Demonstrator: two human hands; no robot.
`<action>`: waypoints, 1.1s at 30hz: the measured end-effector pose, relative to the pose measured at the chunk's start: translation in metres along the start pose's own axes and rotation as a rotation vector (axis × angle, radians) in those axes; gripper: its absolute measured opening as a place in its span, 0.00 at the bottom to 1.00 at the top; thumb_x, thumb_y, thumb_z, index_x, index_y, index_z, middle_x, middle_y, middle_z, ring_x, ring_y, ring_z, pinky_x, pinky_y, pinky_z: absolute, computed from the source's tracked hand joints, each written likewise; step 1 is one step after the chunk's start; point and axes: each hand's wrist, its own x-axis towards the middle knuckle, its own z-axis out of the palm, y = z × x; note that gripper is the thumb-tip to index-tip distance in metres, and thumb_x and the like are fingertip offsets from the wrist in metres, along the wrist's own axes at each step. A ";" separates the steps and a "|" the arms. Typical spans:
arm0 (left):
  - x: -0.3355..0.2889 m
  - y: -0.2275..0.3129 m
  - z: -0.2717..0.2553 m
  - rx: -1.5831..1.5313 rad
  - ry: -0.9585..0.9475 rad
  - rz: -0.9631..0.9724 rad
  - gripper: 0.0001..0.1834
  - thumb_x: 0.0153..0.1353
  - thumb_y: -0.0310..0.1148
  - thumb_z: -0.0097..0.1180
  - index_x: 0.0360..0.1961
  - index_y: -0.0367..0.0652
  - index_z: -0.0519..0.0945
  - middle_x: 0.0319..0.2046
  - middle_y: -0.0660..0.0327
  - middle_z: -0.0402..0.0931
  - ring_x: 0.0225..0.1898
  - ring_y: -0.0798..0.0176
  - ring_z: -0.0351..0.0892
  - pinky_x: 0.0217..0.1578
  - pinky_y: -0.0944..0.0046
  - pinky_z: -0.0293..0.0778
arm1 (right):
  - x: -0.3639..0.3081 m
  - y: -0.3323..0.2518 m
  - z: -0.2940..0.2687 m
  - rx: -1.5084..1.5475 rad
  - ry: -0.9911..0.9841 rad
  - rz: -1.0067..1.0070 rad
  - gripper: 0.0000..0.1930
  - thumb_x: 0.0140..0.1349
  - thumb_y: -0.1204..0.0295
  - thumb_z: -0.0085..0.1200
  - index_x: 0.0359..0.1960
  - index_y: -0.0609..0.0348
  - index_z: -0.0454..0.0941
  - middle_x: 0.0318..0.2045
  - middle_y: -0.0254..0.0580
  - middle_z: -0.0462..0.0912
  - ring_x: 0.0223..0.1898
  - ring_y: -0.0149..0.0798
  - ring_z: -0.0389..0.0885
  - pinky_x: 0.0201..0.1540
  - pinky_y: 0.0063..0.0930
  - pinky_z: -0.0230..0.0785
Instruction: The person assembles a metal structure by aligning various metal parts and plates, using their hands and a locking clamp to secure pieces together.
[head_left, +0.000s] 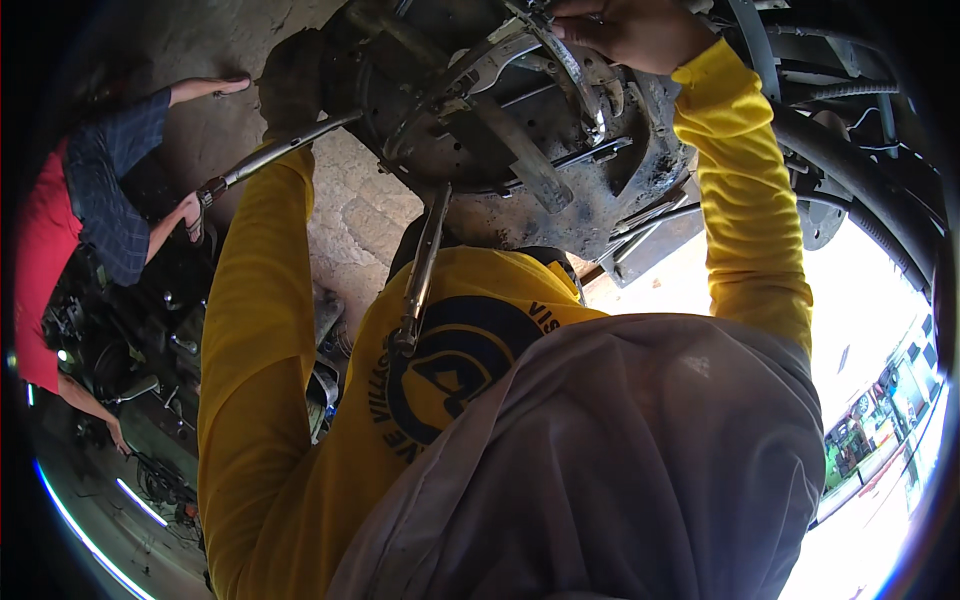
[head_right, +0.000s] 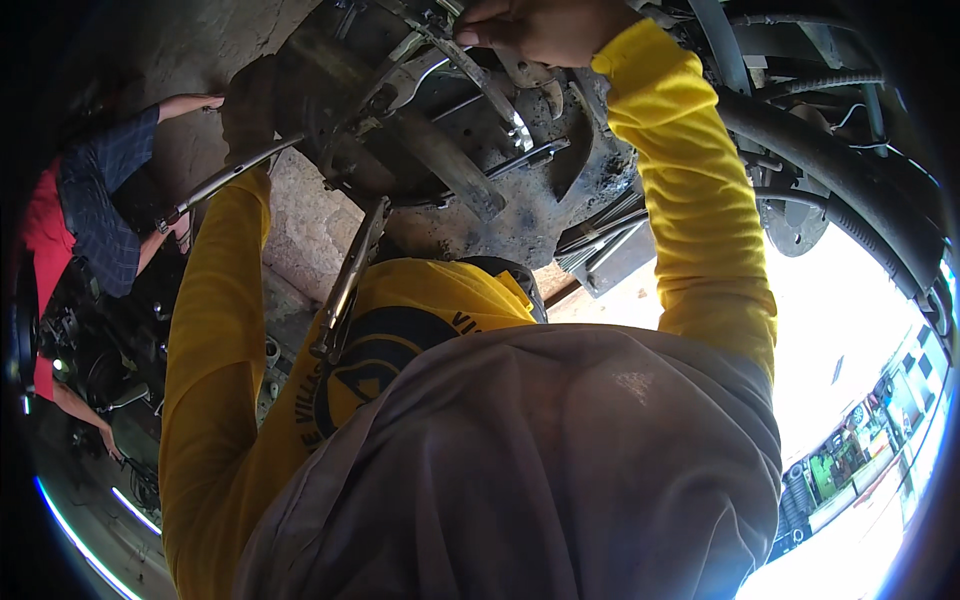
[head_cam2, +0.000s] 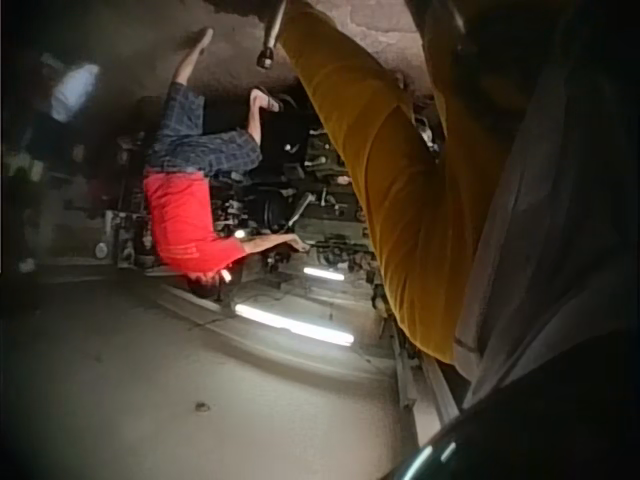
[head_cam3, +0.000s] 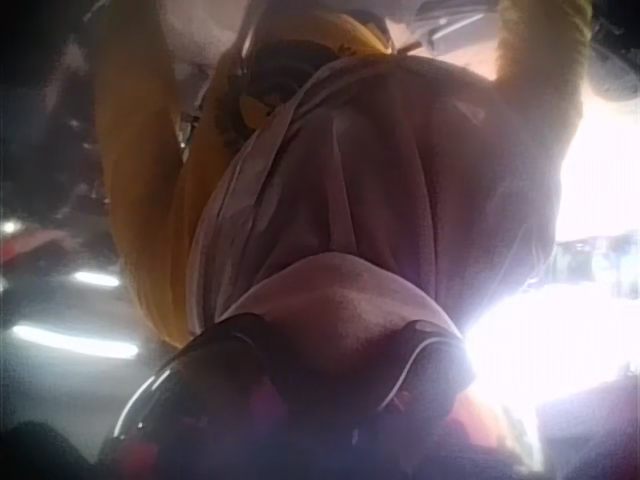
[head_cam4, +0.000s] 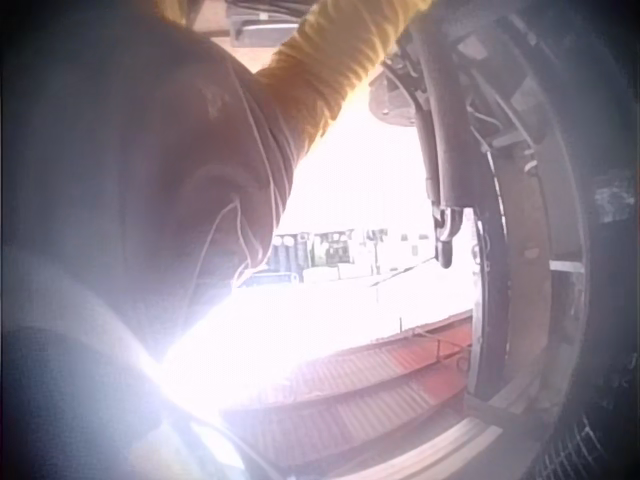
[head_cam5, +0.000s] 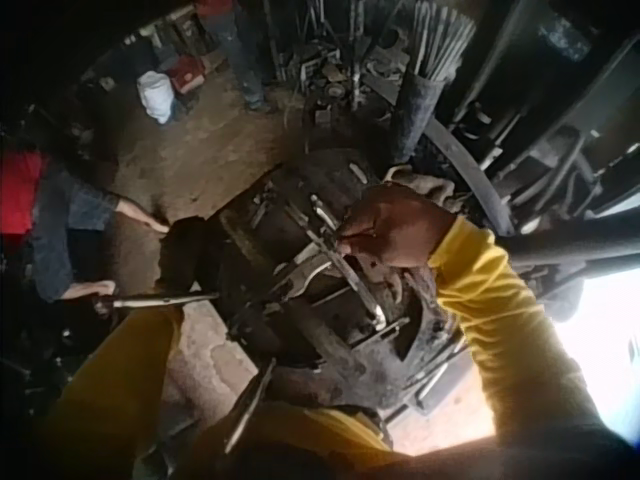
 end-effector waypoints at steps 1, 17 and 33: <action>-0.001 0.000 0.000 0.001 -0.001 -0.002 0.14 0.64 0.36 0.49 0.50 0.52 0.77 0.49 0.56 0.75 0.48 0.53 0.77 0.47 0.60 0.74 | 0.003 0.003 0.000 -0.017 0.023 -0.078 0.07 0.57 0.69 0.58 0.33 0.59 0.84 0.29 0.45 0.84 0.31 0.43 0.81 0.34 0.34 0.73; -0.002 -0.002 0.000 -0.004 -0.002 -0.006 0.15 0.64 0.36 0.49 0.50 0.51 0.77 0.49 0.56 0.75 0.48 0.53 0.77 0.47 0.60 0.74 | 0.032 0.013 0.007 -0.320 0.078 -0.288 0.07 0.51 0.69 0.53 0.28 0.58 0.82 0.26 0.51 0.80 0.31 0.51 0.78 0.34 0.41 0.71; -0.005 -0.003 0.001 0.009 0.005 -0.010 0.15 0.63 0.36 0.50 0.50 0.50 0.77 0.49 0.57 0.75 0.48 0.53 0.77 0.47 0.60 0.74 | -0.088 0.009 0.050 0.103 0.349 0.231 0.10 0.60 0.70 0.57 0.41 0.61 0.82 0.35 0.44 0.84 0.33 0.37 0.82 0.37 0.25 0.74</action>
